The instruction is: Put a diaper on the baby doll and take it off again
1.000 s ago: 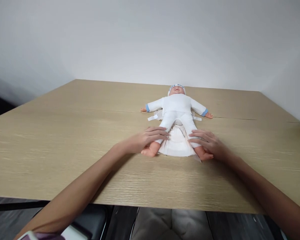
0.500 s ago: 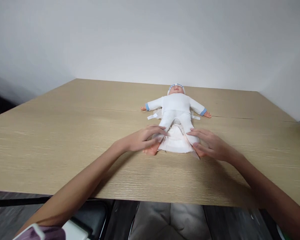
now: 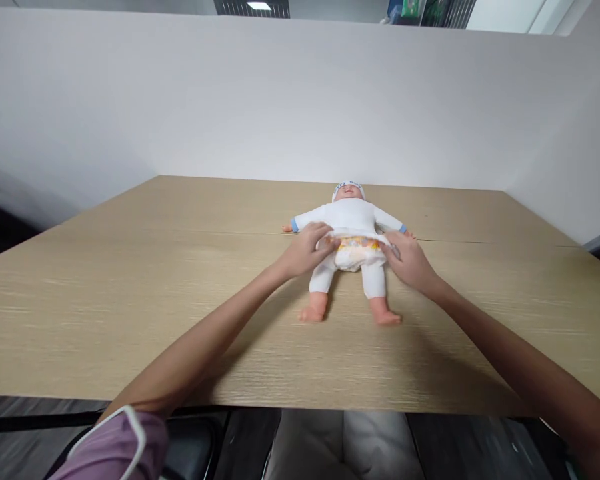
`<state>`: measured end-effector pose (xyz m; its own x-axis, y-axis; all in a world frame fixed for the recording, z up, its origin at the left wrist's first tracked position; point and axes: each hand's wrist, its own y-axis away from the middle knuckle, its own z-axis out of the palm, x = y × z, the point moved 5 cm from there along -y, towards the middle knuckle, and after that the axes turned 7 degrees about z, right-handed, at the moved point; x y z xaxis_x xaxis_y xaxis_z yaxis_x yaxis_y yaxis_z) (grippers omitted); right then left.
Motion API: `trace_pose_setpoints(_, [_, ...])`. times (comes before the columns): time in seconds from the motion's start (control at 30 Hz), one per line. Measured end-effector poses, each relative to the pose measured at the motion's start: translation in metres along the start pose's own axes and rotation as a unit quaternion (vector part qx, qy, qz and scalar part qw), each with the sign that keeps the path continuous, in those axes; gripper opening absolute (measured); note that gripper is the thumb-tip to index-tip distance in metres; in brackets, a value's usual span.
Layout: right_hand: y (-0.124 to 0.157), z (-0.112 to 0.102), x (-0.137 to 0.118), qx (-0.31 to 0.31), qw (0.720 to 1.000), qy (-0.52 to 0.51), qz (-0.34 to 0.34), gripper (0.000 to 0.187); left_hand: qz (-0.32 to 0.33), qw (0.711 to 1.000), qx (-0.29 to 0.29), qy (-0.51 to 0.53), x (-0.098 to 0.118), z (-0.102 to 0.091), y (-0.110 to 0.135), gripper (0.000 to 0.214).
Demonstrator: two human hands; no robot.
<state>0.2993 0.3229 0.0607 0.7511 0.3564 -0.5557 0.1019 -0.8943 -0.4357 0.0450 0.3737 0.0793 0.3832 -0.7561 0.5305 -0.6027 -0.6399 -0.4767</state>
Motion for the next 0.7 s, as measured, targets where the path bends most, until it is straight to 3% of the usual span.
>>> trace_pose_setpoints(0.07, [-0.034, 0.003, 0.012, 0.024, 0.995, -0.049, 0.078, 0.026, -0.091, 0.988, 0.054, 0.111, -0.024, 0.0, -0.029, 0.031])
trace_pose_setpoints(0.13, [-0.064, 0.015, 0.024, 0.015, 0.984, -0.08, 0.157, 0.027, -0.177, 0.958, 0.081, 0.209, -0.047, 0.01, -0.052, 0.035])
trace_pose_setpoints(0.27, [-0.089, 0.039, 0.035, -0.022, 0.97, -0.115, 0.214, 0.032, -0.228, 0.926, 0.067, 0.292, -0.072, 0.033, -0.066, 0.051])
trace_pose_setpoints(0.37, [-0.072, 0.045, 0.038, -0.052, 0.962, -0.139, 0.229, 0.034, -0.238, 0.907, 0.038, 0.345, -0.074, 0.04, -0.046, 0.062])
trace_pose_setpoints(0.53, [-0.026, 0.032, 0.047, -0.09, 0.953, -0.157, 0.243, 0.041, -0.253, 0.884, -0.023, 0.393, -0.061, 0.039, -0.006, 0.061])
trace_pose_setpoints(0.63, [-0.016, 0.027, 0.051, -0.102, 0.952, -0.17, 0.232, 0.052, -0.262, 0.896, -0.009, 0.358, -0.063, 0.033, -0.003, 0.059])
trace_pose_setpoints(0.7, [-0.015, 0.022, 0.053, -0.073, 0.958, -0.168, 0.221, 0.053, -0.261, 0.911, 0.028, 0.317, -0.069, 0.025, -0.009, 0.056])
